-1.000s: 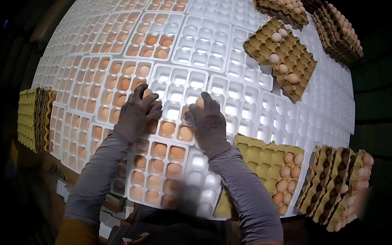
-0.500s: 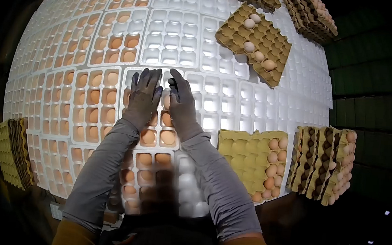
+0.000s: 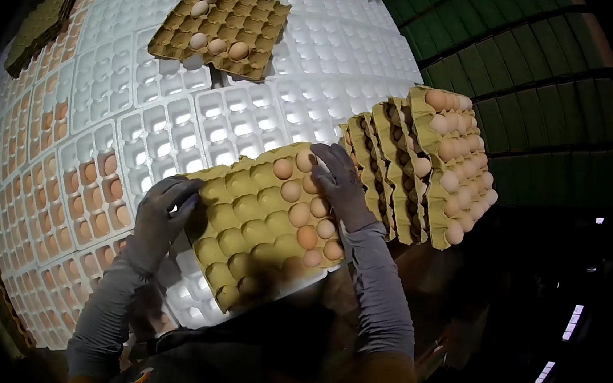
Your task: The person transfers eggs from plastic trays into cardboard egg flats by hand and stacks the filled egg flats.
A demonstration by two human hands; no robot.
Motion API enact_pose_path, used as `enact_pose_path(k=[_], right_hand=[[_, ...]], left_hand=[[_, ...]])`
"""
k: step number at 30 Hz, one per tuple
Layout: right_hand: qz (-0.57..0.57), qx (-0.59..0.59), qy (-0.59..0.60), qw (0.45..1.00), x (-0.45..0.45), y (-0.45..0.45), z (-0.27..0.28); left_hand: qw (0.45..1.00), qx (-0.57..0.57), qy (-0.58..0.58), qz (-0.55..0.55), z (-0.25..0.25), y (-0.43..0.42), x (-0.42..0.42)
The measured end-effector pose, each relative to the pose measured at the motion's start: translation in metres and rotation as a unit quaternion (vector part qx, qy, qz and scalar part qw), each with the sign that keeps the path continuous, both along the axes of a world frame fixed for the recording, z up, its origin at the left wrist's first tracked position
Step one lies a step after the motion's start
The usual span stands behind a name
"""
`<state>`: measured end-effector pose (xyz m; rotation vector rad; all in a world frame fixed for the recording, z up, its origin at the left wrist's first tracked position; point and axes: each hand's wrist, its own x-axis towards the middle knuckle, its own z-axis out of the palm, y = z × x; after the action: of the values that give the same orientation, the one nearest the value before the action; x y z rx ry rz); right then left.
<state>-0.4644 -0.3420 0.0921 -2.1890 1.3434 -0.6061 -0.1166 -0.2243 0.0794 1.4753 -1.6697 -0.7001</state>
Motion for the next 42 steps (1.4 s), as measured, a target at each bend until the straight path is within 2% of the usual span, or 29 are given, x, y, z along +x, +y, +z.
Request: enact_pose_path(k=[3, 4, 6, 7, 9, 10, 11, 12, 13, 14, 15, 16, 17, 18, 20, 22, 23, 24, 26, 28, 29, 30, 32, 33, 34, 36, 37, 39, 42], right_hand=[[0.125, -0.039, 0.134, 0.982, -0.013, -0.039, -0.024], [0.120, -0.031, 0.120, 0.985, -0.013, -0.041, -0.026], [0.109, -0.014, 0.097, 0.989, -0.009, -0.044, -0.023], [0.150, -0.113, 0.104, 0.977, -0.009, -0.048, -0.030], [0.001, 0.068, -0.131, 0.989, -0.011, -0.031, -0.012], [-0.074, 0.158, -0.244, 0.954, -0.010, -0.023, 0.000], [-0.118, 0.351, -0.463, 0.805, -0.024, -0.022, 0.003], [-0.064, 0.258, -0.350, 0.899, -0.029, -0.024, 0.002], [-0.007, 0.154, -0.226, 0.962, -0.030, -0.027, 0.002], [-0.005, 0.151, -0.060, 0.987, -0.033, -0.023, 0.004], [0.017, 0.139, 0.109, 0.984, -0.026, -0.017, 0.022], [0.049, 0.105, 0.152, 0.982, -0.024, -0.016, 0.017], [0.082, 0.071, 0.195, 0.975, -0.025, -0.015, 0.009], [0.115, 0.037, 0.239, 0.964, -0.027, -0.016, 0.001], [0.077, 0.067, 0.142, 0.985, -0.032, -0.018, -0.003], [-0.030, 0.166, -0.035, 0.985, -0.030, -0.007, 0.019], [-0.114, 0.432, -0.254, 0.858, -0.034, -0.002, 0.042], [-0.083, 0.450, -0.293, 0.839, -0.042, 0.002, 0.044], [-0.018, 0.482, -0.370, 0.794, -0.053, 0.008, 0.046], [0.073, 0.282, -0.074, 0.954, -0.050, 0.016, 0.034], [0.132, 0.161, 0.101, 0.973, -0.047, 0.019, 0.032], [0.182, 0.032, 0.271, 0.945, -0.045, 0.023, 0.030], [0.180, -0.001, 0.270, 0.946, -0.049, 0.027, 0.014], [0.177, -0.004, 0.271, 0.946, -0.050, 0.024, 0.011], [0.174, -0.008, 0.272, 0.947, -0.052, 0.022, 0.010], [0.079, 0.071, 0.084, 0.991, -0.059, 0.028, 0.013], [0.030, 0.108, -0.009, 0.994, -0.063, 0.032, 0.017], [-0.097, 0.377, -0.212, 0.896, -0.067, 0.040, 0.043], [-0.156, 0.476, -0.350, 0.791, -0.058, 0.061, 0.076]], left_hand=[[0.998, 0.015, -0.061, -0.028, 0.009, -0.035, -0.075], [0.996, 0.036, -0.065, -0.039, 0.006, -0.050, -0.096], [0.983, -0.079, -0.165, -0.023, -0.019, -0.077, -0.134], [0.976, -0.070, -0.204, -0.036, -0.027, -0.085, -0.144], [0.957, -0.052, -0.279, -0.063, -0.038, -0.093, -0.158], [0.971, -0.014, -0.230, -0.067, -0.029, -0.094, -0.158], [0.981, 0.026, -0.179, -0.069, -0.013, -0.093, -0.152], [0.988, 0.066, -0.126, -0.068, -0.005, -0.090, -0.147], [0.993, 0.085, 0.086, -0.003, -0.011, -0.082, -0.146], [0.957, 0.162, 0.240, 0.029, -0.009, -0.079, -0.142], [0.889, 0.235, 0.387, 0.060, -0.001, -0.076, -0.138], [0.793, 0.299, 0.523, 0.091, 0.012, -0.074, -0.137], [0.930, 0.285, 0.231, 0.007, 0.028, -0.068, -0.144], [0.915, 0.331, 0.227, 0.037, 0.005, -0.071, -0.153], [0.970, 0.187, -0.157, -0.018, 0.010, -0.058, -0.178], [0.958, 0.184, -0.216, -0.036, 0.000, -0.059, -0.185], [0.960, 0.180, -0.212, -0.030, 0.000, -0.062, -0.183], [0.962, 0.177, -0.208, -0.027, -0.001, -0.064, -0.180], [0.965, 0.261, -0.002, -0.034, -0.002, -0.066, -0.166], [0.877, 0.381, 0.294, -0.004, 0.017, -0.066, -0.153], [0.791, 0.383, 0.477, 0.022, 0.034, -0.061, -0.151], [0.767, 0.389, 0.509, 0.015, 0.049, -0.059, -0.147], [0.867, 0.346, 0.353, -0.064, 0.028, -0.056, -0.150], [0.977, 0.157, 0.099, -0.109, 0.011, -0.052, -0.157], [0.970, 0.225, 0.003, -0.096, 0.028, -0.046, -0.170], [0.929, 0.191, -0.305, -0.090, 0.030, -0.041, -0.199], [0.908, 0.193, -0.359, -0.094, 0.022, -0.040, -0.210], [0.861, 0.193, -0.460, -0.103, 0.004, -0.041, -0.230], [0.843, 0.192, -0.497, -0.072, 0.009, -0.043, -0.244]])
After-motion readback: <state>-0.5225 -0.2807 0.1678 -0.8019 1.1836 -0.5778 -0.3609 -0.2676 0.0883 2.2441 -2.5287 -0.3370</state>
